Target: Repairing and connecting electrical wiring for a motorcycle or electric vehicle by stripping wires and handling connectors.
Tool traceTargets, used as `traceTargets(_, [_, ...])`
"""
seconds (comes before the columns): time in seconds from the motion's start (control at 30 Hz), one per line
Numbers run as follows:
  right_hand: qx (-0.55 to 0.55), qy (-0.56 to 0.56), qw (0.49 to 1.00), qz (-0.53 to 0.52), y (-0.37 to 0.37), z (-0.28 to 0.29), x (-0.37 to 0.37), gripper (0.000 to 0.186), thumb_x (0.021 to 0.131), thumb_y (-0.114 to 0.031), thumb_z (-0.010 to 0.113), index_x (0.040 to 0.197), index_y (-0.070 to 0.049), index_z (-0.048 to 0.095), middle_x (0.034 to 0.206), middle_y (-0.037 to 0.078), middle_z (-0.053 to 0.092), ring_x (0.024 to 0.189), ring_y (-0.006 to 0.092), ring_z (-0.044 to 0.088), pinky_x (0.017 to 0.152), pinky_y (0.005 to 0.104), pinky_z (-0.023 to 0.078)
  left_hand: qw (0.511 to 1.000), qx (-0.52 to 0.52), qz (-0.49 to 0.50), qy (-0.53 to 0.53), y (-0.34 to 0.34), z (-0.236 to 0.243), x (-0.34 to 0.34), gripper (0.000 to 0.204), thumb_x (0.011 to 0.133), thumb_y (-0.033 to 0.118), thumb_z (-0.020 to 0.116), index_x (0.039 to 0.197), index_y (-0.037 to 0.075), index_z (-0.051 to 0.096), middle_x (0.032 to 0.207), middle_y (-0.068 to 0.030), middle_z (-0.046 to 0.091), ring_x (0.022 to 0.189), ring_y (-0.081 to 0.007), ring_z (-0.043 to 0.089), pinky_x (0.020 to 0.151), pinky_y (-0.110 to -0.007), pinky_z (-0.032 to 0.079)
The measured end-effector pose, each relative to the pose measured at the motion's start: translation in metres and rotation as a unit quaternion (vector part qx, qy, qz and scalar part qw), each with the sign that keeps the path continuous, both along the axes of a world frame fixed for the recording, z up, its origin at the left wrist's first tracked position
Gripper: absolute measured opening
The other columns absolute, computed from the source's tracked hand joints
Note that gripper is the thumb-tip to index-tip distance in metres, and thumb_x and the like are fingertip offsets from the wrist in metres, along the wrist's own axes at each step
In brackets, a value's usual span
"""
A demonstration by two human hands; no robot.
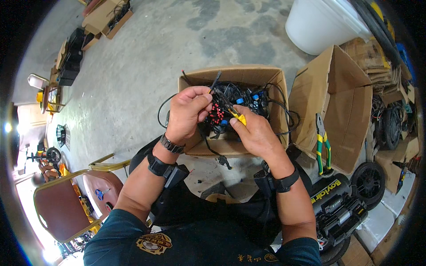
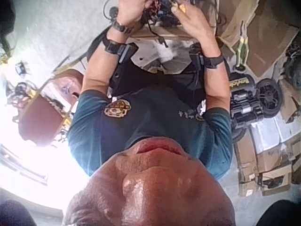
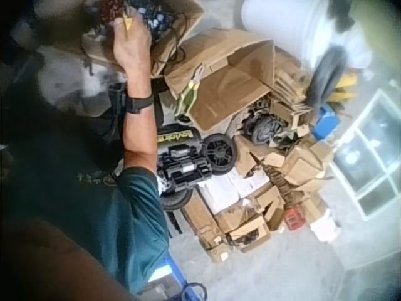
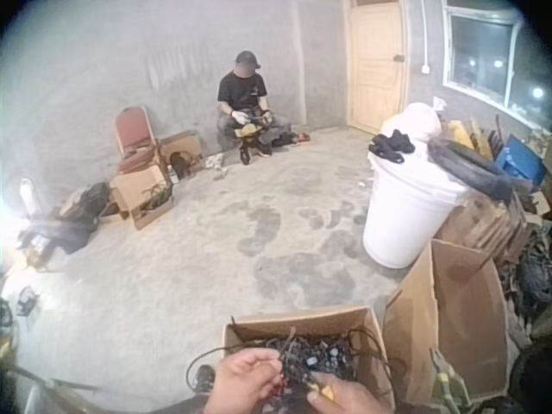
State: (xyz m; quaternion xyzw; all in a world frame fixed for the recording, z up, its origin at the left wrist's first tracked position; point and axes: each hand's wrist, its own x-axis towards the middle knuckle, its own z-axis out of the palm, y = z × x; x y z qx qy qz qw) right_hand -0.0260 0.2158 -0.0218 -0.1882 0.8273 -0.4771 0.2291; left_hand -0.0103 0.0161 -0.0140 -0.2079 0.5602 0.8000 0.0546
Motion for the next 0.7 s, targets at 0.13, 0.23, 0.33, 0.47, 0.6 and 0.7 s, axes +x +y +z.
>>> traceTargets(0.13, [0.034, 0.076, 0.996, 0.001, 0.001, -0.006, -0.001, 0.040, 0.091, -0.021, 0.058, 0.121, 0.004, 0.053, 0.105, 0.025, 0.062, 0.100, 0.0409, 0.059, 0.087, 0.0440, 0.047, 1.000, 0.008, -0.016, -0.003, 0.000, -0.001, 0.000, 0.010, 0.087, 0.008, 0.063, 0.093, 0.000, 0.063, 0.069, -0.0020, 0.061, 0.048, -0.0048, 0.047, 0.042, -0.018, 0.034])
traceTargets(0.23, [0.062, 0.127, 0.990, -0.001, 0.001, -0.007, -0.001, 0.040, 0.089, -0.020, 0.059, 0.121, 0.003, 0.053, 0.108, 0.024, 0.061, 0.103, 0.0403, 0.058, 0.088, 0.0450, 0.046, 0.999, 0.008, -0.035, -0.020, -0.001, 0.001, 0.001, 0.008, 0.086, 0.009, 0.064, 0.090, 0.001, 0.063, 0.069, -0.0021, 0.062, 0.047, -0.0048, 0.049, 0.041, -0.017, 0.034])
traceTargets(0.33, [0.075, 0.165, 0.984, 0.003, 0.002, -0.009, -0.002, 0.040, 0.088, -0.019, 0.061, 0.121, 0.003, 0.053, 0.110, 0.024, 0.061, 0.103, 0.0402, 0.057, 0.089, 0.0449, 0.046, 0.999, -0.012, -0.032, -0.014, 0.000, 0.000, 0.001, 0.008, 0.086, 0.010, 0.065, 0.088, 0.002, 0.063, 0.069, -0.0021, 0.062, 0.048, -0.0046, 0.050, 0.041, -0.017, 0.034])
traceTargets(0.47, [0.066, 0.187, 0.980, 0.005, 0.002, -0.009, -0.001, 0.040, 0.087, -0.017, 0.062, 0.120, 0.004, 0.053, 0.108, 0.023, 0.061, 0.101, 0.0400, 0.058, 0.087, 0.0453, 0.046, 0.999, -0.021, -0.045, -0.020, 0.001, -0.001, 0.000, 0.009, 0.086, 0.010, 0.065, 0.088, 0.002, 0.063, 0.068, -0.0024, 0.062, 0.048, -0.0046, 0.050, 0.041, -0.017, 0.034])
traceTargets(0.6, [0.084, 0.187, 0.979, 0.012, 0.001, -0.003, -0.004, 0.037, 0.086, -0.016, 0.062, 0.117, 0.003, 0.054, 0.101, 0.021, 0.060, 0.097, 0.0394, 0.057, 0.084, 0.0460, 0.046, 0.999, -0.013, -0.050, -0.013, 0.001, -0.002, 0.000, 0.009, 0.086, 0.011, 0.066, 0.088, 0.002, 0.063, 0.068, -0.0024, 0.062, 0.047, -0.0041, 0.047, 0.042, -0.018, 0.033])
traceTargets(0.7, [0.091, 0.191, 0.977, 0.010, 0.002, -0.002, -0.003, 0.036, 0.087, -0.016, 0.061, 0.116, 0.003, 0.054, 0.099, 0.021, 0.059, 0.096, 0.0390, 0.056, 0.083, 0.0460, 0.045, 0.998, -0.031, -0.049, -0.014, 0.003, -0.002, -0.001, 0.010, 0.087, 0.012, 0.065, 0.087, 0.002, 0.063, 0.067, -0.0019, 0.062, 0.047, -0.0036, 0.045, 0.043, -0.018, 0.032])
